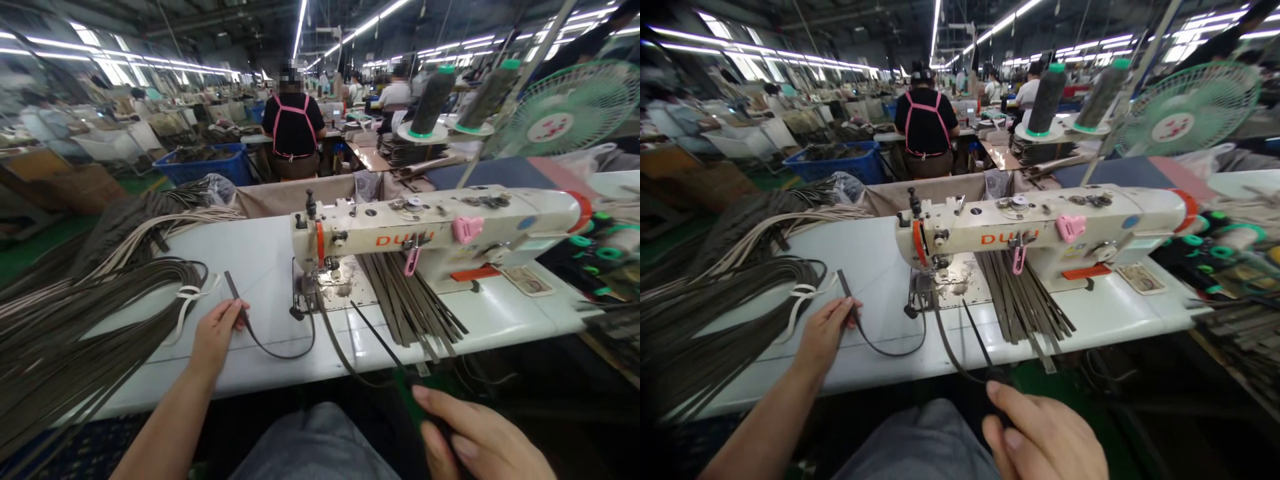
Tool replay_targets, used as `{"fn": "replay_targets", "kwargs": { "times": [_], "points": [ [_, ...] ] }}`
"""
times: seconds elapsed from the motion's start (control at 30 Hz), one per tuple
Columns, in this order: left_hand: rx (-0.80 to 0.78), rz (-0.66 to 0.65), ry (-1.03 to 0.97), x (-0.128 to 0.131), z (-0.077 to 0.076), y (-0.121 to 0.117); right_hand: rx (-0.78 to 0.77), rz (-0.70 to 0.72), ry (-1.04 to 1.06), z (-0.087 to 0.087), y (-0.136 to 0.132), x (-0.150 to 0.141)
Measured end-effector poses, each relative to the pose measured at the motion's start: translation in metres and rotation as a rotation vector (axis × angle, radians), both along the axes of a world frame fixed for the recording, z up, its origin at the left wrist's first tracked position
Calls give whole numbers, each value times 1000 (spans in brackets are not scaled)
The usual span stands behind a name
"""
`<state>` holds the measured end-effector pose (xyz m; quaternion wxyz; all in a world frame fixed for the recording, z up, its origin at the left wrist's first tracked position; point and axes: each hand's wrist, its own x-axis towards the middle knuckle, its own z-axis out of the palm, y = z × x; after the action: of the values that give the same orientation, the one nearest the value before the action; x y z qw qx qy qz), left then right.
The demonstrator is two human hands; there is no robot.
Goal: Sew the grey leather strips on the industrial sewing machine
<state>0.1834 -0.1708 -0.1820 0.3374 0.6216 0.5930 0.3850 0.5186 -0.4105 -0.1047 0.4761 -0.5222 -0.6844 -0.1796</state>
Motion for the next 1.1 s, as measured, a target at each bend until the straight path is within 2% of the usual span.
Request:
{"fn": "replay_targets", "kwargs": {
  "times": [0.1,0.2,0.4,0.6,0.77,0.9,1.03,1.1],
  "points": [
    [4,-17,-29,0,2,-1,23,-8,-38,-2,34,-25],
    [5,-30,-51,1,3,-1,12,-22,-125,-3,51,-30],
    [-1,-21,-57,1,3,0,49,-22,-130,-3,50,-32],
    [-5,-23,-57,1,1,0,21,-43,-145,4,54,-36],
    [-2,-21,-66,-1,-2,1,-24,-62,-204,0,61,-32],
    [-11,-24,-76,-2,-5,2,37,-42,-119,1,64,-31],
    [-13,-25,-78,-2,-4,2,-31,-61,-118,6,64,-33],
    [-18,-22,-72,-1,-3,1,-10,-50,-114,7,63,-33]
  ]
}}
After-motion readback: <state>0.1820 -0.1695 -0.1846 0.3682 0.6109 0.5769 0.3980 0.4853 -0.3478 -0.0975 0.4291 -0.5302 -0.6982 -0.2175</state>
